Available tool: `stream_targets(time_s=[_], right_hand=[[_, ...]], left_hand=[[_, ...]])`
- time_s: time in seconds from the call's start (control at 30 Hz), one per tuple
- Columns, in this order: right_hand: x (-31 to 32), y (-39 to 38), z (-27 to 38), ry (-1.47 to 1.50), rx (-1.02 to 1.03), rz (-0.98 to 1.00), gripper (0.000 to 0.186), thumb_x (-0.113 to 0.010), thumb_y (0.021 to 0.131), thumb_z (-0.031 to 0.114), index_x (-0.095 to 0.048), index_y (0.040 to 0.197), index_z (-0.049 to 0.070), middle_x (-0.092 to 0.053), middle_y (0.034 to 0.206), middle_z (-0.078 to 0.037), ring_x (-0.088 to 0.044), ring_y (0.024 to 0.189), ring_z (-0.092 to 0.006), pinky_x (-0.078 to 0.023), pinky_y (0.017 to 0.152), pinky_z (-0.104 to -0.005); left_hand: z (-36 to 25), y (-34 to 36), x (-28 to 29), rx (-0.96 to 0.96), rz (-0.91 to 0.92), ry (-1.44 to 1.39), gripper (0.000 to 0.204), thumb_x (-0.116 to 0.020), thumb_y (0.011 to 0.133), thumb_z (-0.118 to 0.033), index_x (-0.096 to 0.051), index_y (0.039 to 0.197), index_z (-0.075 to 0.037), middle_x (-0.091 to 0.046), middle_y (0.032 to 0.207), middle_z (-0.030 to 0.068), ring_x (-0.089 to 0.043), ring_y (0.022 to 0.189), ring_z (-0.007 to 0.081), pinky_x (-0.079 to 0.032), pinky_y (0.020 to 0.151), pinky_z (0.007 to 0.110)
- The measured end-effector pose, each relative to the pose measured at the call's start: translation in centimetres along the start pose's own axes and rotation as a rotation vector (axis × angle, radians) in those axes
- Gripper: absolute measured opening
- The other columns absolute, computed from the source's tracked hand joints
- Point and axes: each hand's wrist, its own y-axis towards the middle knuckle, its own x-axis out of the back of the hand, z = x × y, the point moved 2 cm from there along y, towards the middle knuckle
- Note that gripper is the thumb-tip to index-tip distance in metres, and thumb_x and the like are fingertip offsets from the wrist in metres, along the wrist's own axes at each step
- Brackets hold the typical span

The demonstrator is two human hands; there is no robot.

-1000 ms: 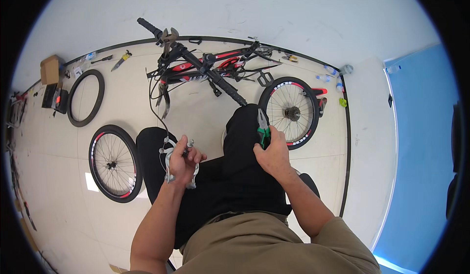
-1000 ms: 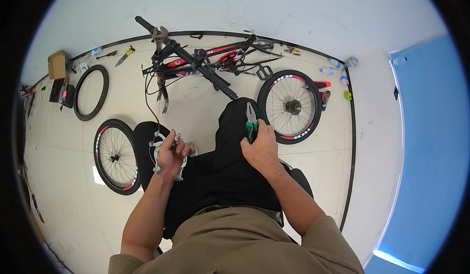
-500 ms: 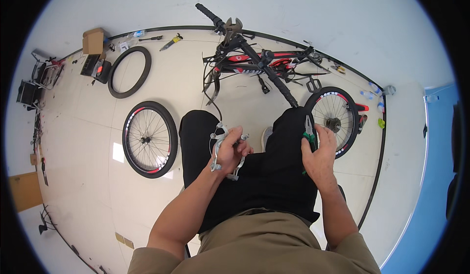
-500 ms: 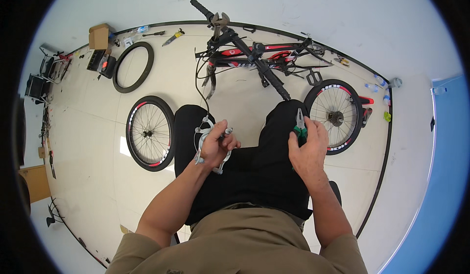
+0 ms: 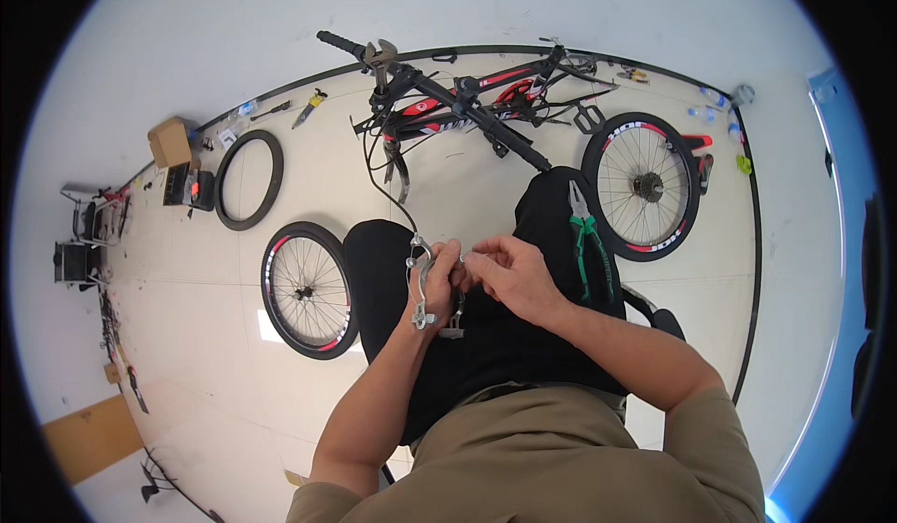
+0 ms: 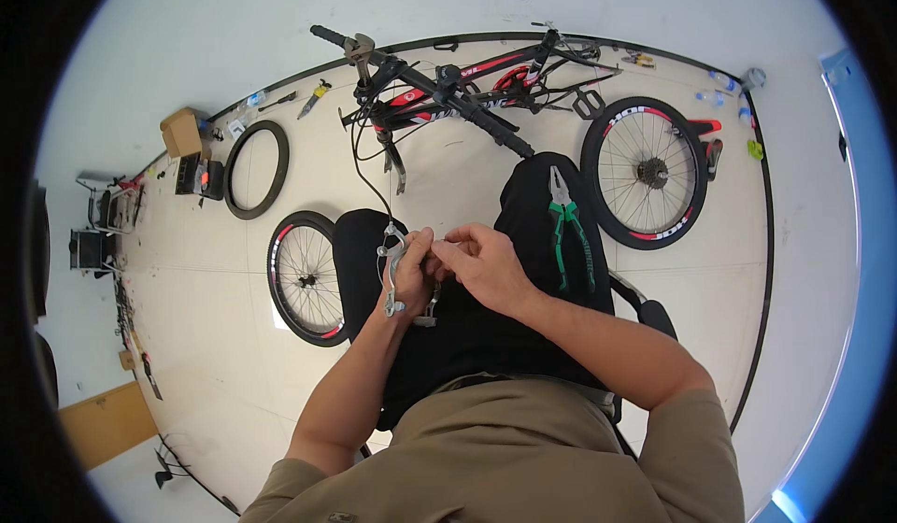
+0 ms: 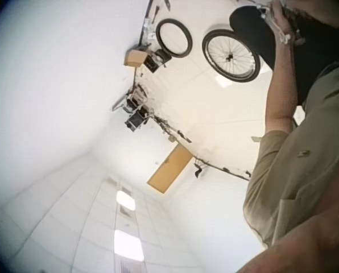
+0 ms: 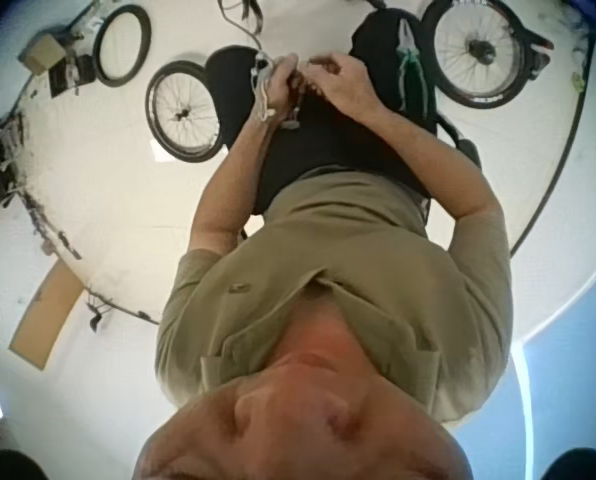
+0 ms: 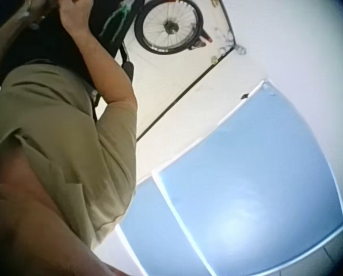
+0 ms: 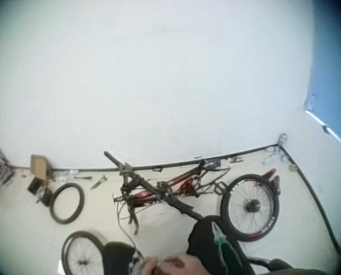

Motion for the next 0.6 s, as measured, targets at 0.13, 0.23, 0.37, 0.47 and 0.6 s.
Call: stream_targets(time_s=[0.13, 0.23, 0.37, 0.47, 0.6], right_hand=[[0.1, 0.9, -0.2, -0.023, 0.003, 0.015, 0.021, -0.068, 0.096, 0.016, -0.066, 0.097, -0.004, -0.065, 0.074, -0.004, -0.057, 0.059, -0.0075, -0.045, 0.051, -0.0236], [0.5, 1.0, 0.5, -0.042, 0.028, 0.078, 0.016, -0.068, 0.095, 0.013, -0.067, 0.096, -0.003, -0.066, 0.077, -0.005, -0.059, 0.063, -0.0078, -0.047, 0.055, -0.0238], [0.9, 1.1, -0.2, -0.176, 0.316, 0.012, 0.012, -0.067, 0.093, 0.009, -0.067, 0.099, -0.002, -0.067, 0.082, -0.004, -0.062, 0.068, -0.0083, -0.05, 0.061, -0.0243], [1.5, 1.5, -0.6, -0.26, 0.392, -0.058, 0.012, -0.066, 0.093, 0.007, -0.067, 0.101, -0.002, -0.067, 0.083, -0.004, -0.063, 0.07, -0.0086, -0.05, 0.063, -0.0245], [1.7, 1.6, -0.5, -0.136, 0.114, 0.017, 0.014, -0.066, 0.092, 0.008, -0.066, 0.101, -0.003, -0.067, 0.082, -0.007, -0.064, 0.069, -0.0116, -0.053, 0.062, -0.0263]], left_hand=[[-0.1, 0.1, -0.1, -0.011, -0.03, 0.056, 0.036, -0.059, 0.102, -0.032, -0.048, 0.076, -0.009, -0.047, 0.064, 0.0027, -0.047, 0.059, 0.0159, -0.04, 0.057, 0.031], [-0.1, 0.0, -0.2, -0.002, -0.061, 0.073, 0.038, -0.059, 0.102, -0.031, -0.047, 0.074, -0.009, -0.047, 0.063, 0.0031, -0.048, 0.057, 0.0163, -0.041, 0.057, 0.031], [0.1, 0.1, -0.1, 0.021, -0.059, 0.028, 0.037, -0.058, 0.102, -0.032, -0.047, 0.075, -0.009, -0.045, 0.063, 0.003, -0.048, 0.058, 0.0182, -0.042, 0.06, 0.033], [0.1, 0.1, -0.1, 0.024, -0.044, 0.005, 0.037, -0.058, 0.102, -0.033, -0.046, 0.077, -0.009, -0.044, 0.062, 0.0029, -0.048, 0.058, 0.0191, -0.043, 0.061, 0.035], [0.0, 0.0, -0.3, 0.041, -0.072, -0.022, 0.037, -0.057, 0.102, -0.034, -0.046, 0.077, -0.009, -0.042, 0.062, 0.0029, -0.048, 0.06, 0.0194, -0.042, 0.063, 0.035]])
